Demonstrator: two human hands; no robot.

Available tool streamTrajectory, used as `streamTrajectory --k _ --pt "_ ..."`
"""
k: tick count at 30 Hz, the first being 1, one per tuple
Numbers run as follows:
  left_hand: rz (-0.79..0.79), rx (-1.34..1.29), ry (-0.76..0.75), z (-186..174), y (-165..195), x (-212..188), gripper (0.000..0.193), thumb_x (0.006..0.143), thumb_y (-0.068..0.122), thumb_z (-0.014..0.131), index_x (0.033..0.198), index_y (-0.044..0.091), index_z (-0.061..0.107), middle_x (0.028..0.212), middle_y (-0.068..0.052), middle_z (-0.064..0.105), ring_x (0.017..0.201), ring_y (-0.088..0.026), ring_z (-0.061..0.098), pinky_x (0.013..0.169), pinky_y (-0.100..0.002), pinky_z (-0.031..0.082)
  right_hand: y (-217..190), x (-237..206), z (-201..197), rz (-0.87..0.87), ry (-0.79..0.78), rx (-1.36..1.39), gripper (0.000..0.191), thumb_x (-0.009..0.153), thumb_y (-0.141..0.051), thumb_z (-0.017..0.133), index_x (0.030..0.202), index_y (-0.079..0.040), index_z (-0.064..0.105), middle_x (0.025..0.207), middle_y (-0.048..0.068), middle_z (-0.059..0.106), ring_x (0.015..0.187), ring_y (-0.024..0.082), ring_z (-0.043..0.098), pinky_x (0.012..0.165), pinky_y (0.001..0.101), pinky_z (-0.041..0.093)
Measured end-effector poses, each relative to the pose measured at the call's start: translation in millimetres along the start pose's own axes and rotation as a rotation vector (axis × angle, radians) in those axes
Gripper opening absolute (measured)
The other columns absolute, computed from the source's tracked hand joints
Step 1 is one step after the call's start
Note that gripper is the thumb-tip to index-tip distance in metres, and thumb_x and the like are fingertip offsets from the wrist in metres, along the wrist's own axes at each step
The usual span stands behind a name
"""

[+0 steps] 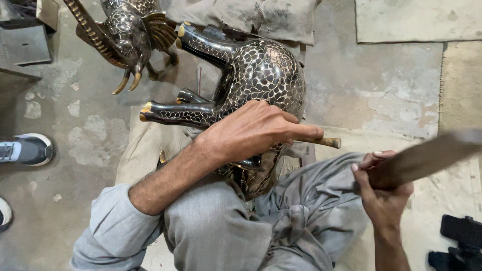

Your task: The person sits on the floor and uses a wooden mallet and a metal punch to hammer a decorative pattern onto a metal elephant sculpture. The person repeatedly strikes the punch against the elephant's body to create a textured surface.

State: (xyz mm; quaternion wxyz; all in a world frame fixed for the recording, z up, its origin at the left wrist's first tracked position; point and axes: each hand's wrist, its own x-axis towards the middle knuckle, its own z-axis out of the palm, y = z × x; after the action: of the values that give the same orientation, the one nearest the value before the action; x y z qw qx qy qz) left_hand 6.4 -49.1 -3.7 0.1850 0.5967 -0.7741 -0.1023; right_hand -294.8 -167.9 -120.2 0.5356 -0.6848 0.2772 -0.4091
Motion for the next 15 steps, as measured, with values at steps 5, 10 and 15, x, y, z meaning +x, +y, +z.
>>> streamTrajectory --k 5,10,15 --pt "0.056 -0.017 0.047 -2.6 1.7 -3.8 0.055 0.094 0.013 0.064 0.143 0.034 0.052 0.081 -0.002 0.068 0.058 -0.022 0.065 0.049 -0.04 0.052 12.0 -3.0 -6.1 0.034 0.038 -0.471 0.035 0.093 0.002 0.077 0.123 -0.002 0.06 0.096 0.005 0.069 0.084 0.011 0.066 0.074 0.0251 0.053" --pt "0.055 0.002 0.052 -1.6 -1.0 -3.6 0.056 0.092 0.012 0.065 0.143 0.032 0.053 0.082 -0.002 0.067 0.062 -0.025 0.067 0.053 -0.042 0.053 15.2 -3.6 -3.3 -0.023 -0.033 -0.341 0.03 0.096 0.002 0.074 0.122 -0.002 0.061 0.099 0.005 0.069 0.089 0.012 0.066 0.083 0.0274 0.055" --pt "0.053 0.021 0.04 1.3 -3.5 -6.1 0.06 0.09 0.008 0.064 0.144 0.033 0.054 0.082 -0.002 0.068 0.064 -0.023 0.067 0.054 -0.041 0.054 5.1 -3.7 4.9 0.021 -0.008 -0.032 0.034 0.094 -0.002 0.074 0.124 -0.003 0.057 0.099 0.004 0.066 0.093 0.01 0.065 0.088 0.027 0.056"
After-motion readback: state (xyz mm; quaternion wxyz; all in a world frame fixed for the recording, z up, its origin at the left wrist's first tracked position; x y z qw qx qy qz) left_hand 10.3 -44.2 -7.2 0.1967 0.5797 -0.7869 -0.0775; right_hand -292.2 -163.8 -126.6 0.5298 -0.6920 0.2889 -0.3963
